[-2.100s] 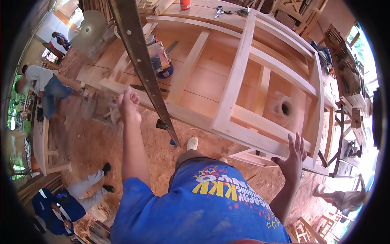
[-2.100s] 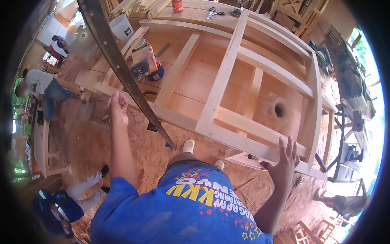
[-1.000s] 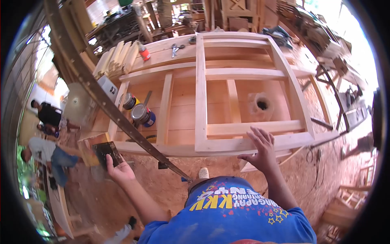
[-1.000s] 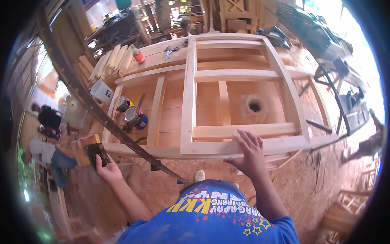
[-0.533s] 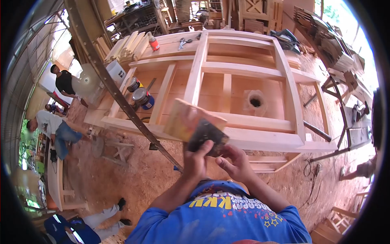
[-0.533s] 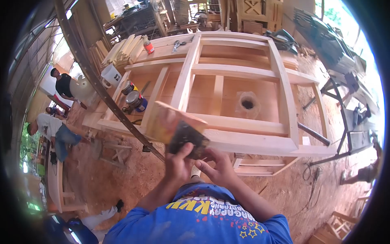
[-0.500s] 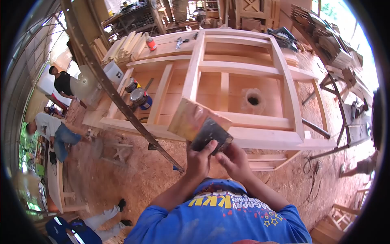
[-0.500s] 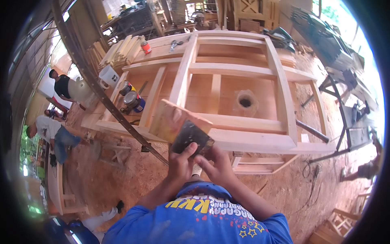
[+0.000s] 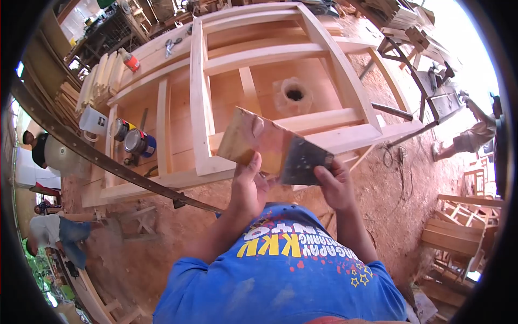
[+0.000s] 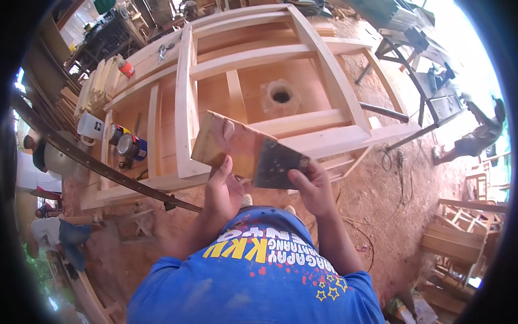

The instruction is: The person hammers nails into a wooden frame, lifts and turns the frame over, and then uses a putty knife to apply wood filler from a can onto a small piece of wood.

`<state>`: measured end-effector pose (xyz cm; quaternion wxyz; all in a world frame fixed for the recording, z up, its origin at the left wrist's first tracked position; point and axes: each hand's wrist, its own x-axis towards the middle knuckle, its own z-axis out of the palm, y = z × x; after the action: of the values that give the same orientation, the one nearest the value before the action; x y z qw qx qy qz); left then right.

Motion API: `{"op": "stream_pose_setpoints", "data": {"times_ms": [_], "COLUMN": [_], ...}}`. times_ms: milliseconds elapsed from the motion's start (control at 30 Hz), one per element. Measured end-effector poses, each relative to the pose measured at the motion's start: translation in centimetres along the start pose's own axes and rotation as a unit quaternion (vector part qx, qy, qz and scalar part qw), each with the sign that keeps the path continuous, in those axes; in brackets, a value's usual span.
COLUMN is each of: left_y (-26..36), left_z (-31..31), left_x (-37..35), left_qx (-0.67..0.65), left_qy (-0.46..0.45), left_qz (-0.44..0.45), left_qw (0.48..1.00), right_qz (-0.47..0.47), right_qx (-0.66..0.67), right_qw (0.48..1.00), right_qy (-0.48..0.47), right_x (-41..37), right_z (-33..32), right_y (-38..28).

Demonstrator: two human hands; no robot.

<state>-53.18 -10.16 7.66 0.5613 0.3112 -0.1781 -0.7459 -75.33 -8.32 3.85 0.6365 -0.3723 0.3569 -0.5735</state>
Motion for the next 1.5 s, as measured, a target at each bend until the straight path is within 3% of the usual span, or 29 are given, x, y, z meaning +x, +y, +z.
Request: {"op": "stream_pose_setpoints", "data": {"times_ms": [133, 400, 533, 833, 933, 1133, 1233, 1500], "left_y": [0.3, -1.6, -0.9, -0.3, -0.4, -0.4, -0.1, -0.2], "left_z": [-1.4, -2.8, -3.6, -5.0, -5.7, -6.9, -7.3, -9.2], "left_x": [-0.6, -1.3, -0.9, 0.4, 0.6, 1.3, 1.4, 1.9], "left_qx": [0.018, 0.081, 0.023, 0.024, 0.029, 0.065, 0.044, 0.066], "left_qy": [0.022, 0.056, 0.047, 0.026, 0.0, -0.044, -0.059, -0.147], "left_qz": [-0.072, -0.111, -0.155, -0.172, -0.181, -0.187, -0.186, -0.186], "left_qw": [0.997, 0.989, 0.987, 0.984, 0.983, 0.979, 0.98, 0.969], "right_qz": [0.005, 0.108, 0.147, 0.124, 0.087, 0.166, 0.122, 0.124], "right_qx": [0.082, 0.004, -0.039, -0.175, -0.218, -0.386, -0.399, -0.469], "right_qw": [0.995, 0.991, 0.972, 0.951, 0.948, 0.894, 0.899, 0.87], "right_qy": [0.056, 0.08, 0.179, 0.221, 0.217, 0.157, 0.137, 0.088], "right_x": [-1.8, -1.3, -1.1, 0.4, 1.8, 4.4, 5.3, 7.6], "right_z": [-1.3, 1.1, 2.7, 4.2, 5.2, 6.8, 7.1, 10.2], "right_y": [-3.3, -4.7, -3.1, -3.4, -3.1, -4.4, -3.9, -3.8]}}
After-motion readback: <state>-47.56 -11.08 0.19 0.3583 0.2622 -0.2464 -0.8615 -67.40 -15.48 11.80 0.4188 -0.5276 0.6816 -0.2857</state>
